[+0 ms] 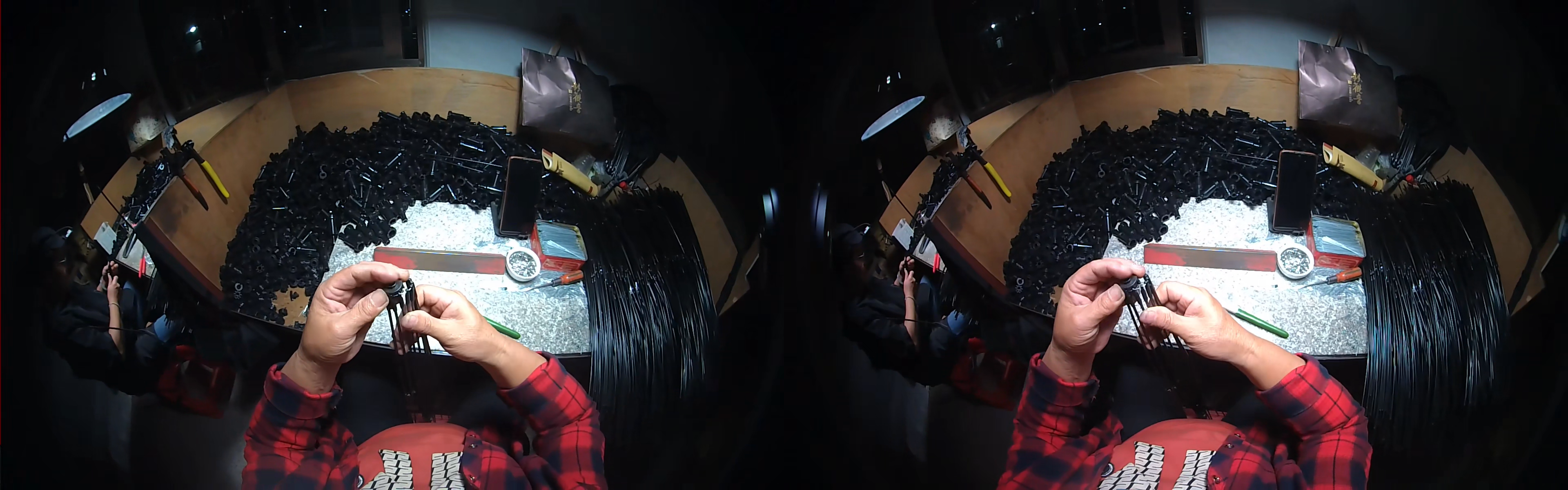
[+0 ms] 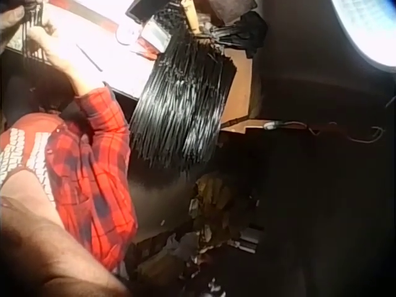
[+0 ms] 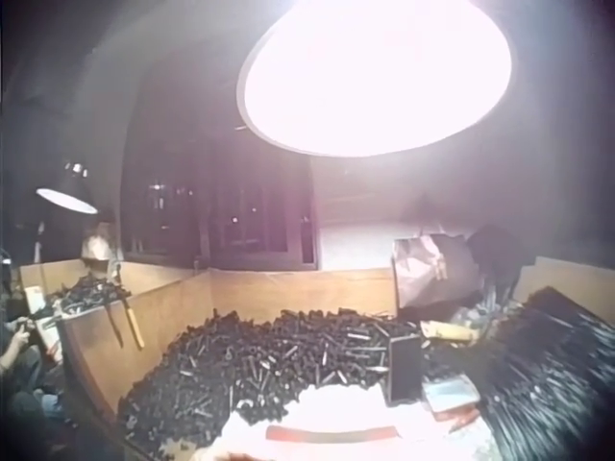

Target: Assembling bundles of black cables with plastic components and housing at a workbench.

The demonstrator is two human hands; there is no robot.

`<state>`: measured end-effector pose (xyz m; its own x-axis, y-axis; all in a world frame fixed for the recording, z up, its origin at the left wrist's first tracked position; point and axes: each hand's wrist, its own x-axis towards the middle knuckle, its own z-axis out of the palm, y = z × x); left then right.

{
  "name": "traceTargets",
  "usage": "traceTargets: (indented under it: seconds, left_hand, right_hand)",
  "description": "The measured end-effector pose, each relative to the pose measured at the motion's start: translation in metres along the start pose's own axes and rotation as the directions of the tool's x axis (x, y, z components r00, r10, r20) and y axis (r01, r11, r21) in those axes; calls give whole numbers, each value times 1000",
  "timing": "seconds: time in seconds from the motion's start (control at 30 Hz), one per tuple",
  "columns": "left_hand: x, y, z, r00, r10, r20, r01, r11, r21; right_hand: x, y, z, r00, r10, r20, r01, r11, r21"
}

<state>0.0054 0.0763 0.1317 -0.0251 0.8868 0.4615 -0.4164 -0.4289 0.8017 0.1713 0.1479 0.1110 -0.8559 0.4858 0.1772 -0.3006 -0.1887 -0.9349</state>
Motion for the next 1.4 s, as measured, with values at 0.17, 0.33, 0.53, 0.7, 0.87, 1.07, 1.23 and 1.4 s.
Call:
traceTargets:
  seconds: [0.17, 0.33, 0.53, 0.7, 0.87, 1.07, 1.23, 1.4]
  left_hand:
    - [4, -3, -7, 996, 3, 85, -2, 1000, -3]
    - [7, 2, -12, 981, 8, 192, -12, 1000, 18]
    - [10, 13, -20, 924, -126, 362, 129, 991, 14]
    - [16, 11, 0, 984, -172, -38, 173, 985, 21]
    - [2, 12, 3, 985, -49, -167, 107, 926, 362]
    - [-3, 17, 7, 975, 166, -149, 8, 641, 768]
    - [-7, 19, -5, 996, 67, -52, -3, 637, 771]
    - [-8, 26, -14, 994, -4, 110, -78, 686, 724]
  right_hand:
    - [8, 6, -10, 994, 64, 91, -73, 993, 93]
    - [10, 5, -11, 969, 94, 230, -115, 990, 78]
    - [5, -4, -3, 934, 183, 307, -200, 980, 24]
    - [3, -5, 4, 999, 16, -49, -20, 996, -82]
    - [5, 0, 16, 945, -229, -233, 44, 796, -604]
    - [4, 5, 14, 951, -264, -162, 100, 757, -645]
    - [6, 11, 8, 989, 16, -147, -62, 948, -312]
    - [5, 9, 11, 993, 12, -116, -45, 957, -287]
